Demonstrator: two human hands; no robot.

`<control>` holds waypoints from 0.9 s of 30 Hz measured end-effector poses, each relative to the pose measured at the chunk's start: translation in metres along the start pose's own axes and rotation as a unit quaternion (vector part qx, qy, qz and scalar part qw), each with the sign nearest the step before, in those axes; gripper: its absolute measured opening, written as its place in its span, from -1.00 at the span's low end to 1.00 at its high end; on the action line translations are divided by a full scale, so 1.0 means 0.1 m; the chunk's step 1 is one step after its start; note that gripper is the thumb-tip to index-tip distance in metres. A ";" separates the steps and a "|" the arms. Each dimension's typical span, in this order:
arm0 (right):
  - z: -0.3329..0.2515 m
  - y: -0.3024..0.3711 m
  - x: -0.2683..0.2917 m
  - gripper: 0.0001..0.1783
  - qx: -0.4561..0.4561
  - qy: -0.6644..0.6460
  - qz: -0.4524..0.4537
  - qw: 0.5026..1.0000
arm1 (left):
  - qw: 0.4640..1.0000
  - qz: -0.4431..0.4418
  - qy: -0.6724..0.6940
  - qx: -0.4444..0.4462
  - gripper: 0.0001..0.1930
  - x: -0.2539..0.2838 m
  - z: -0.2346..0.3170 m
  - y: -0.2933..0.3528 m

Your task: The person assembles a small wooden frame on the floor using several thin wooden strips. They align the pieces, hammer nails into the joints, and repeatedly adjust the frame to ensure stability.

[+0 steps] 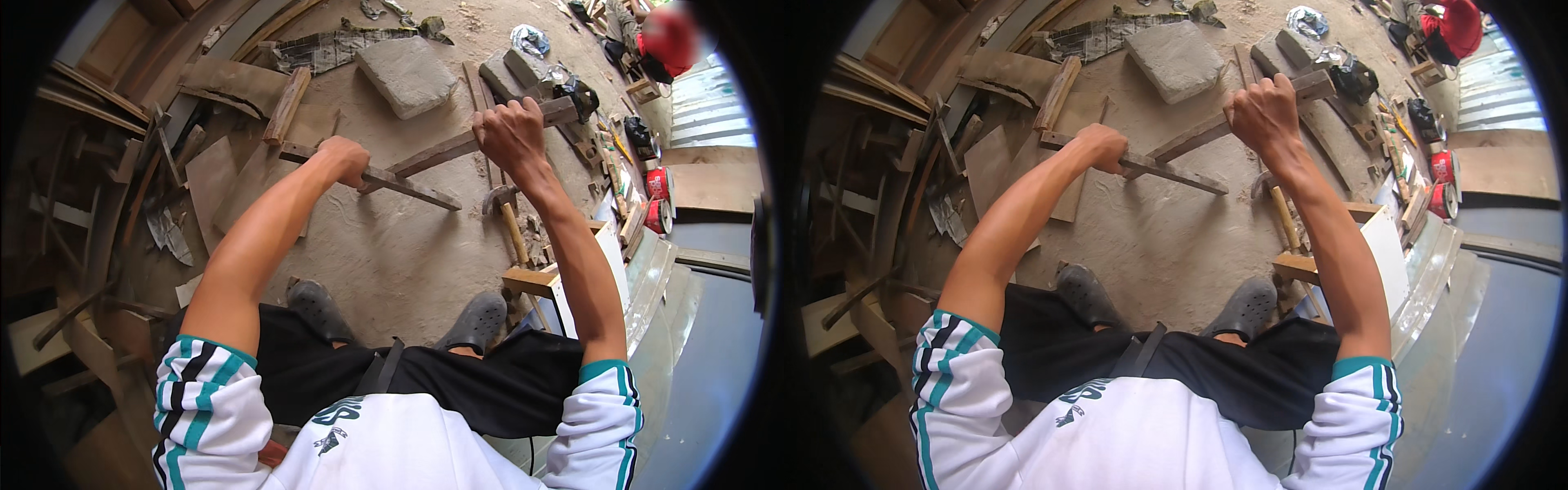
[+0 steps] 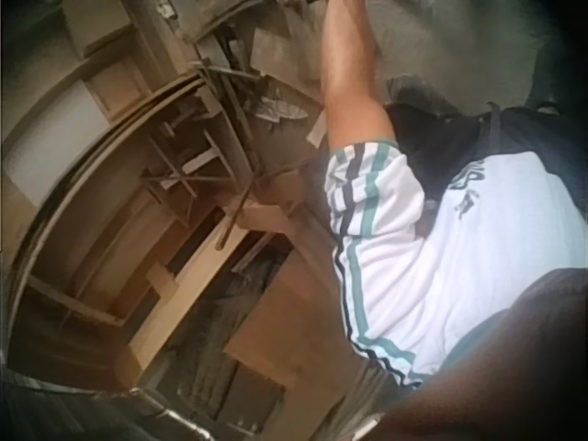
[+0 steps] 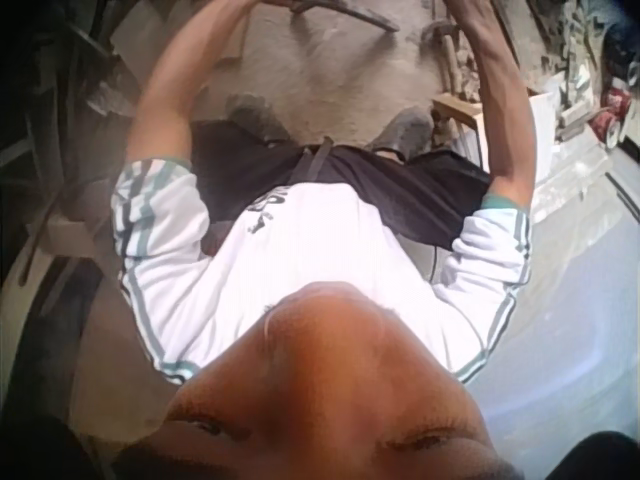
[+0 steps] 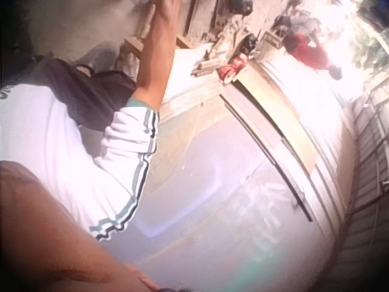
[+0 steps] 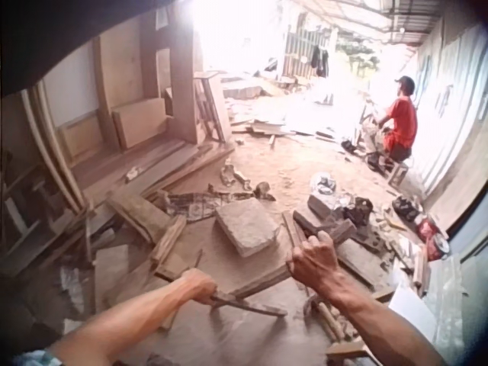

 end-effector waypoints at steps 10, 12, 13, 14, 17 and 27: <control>-0.02 0.06 0.10 -0.64 0.011 -0.042 0.071 0.996 | 0.999 -0.021 0.029 0.028 -0.58 0.00 -0.01 0.05; -0.03 0.06 0.11 -0.65 0.013 -0.041 0.075 0.996 | 0.999 -0.009 0.034 0.032 -0.58 0.01 -0.03 0.06; -0.04 0.07 0.11 -0.65 0.012 -0.040 0.080 0.996 | 0.999 0.002 0.039 0.036 -0.59 0.00 -0.03 0.06; -0.05 0.08 0.12 -0.65 0.012 -0.040 0.085 0.996 | 0.998 0.013 0.044 0.039 -0.60 -0.01 -0.04 0.07; -0.02 0.11 0.16 -0.66 0.004 -0.044 0.100 0.994 | 0.999 0.034 0.024 0.004 -0.55 0.05 0.04 0.08; -0.04 0.16 0.15 -0.68 -0.013 -0.038 0.085 0.996 | 0.986 0.011 0.107 0.129 -0.17 0.07 -0.45 0.36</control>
Point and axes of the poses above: each hand's wrist, its own y-axis away from the middle knuckle, its own x-axis out of the back of the hand, z = x × y, the point moved 10 cm from there along -y, towards the middle knuckle, and after that the axes turned 12 degrees about -x, right-handed, at the moved point
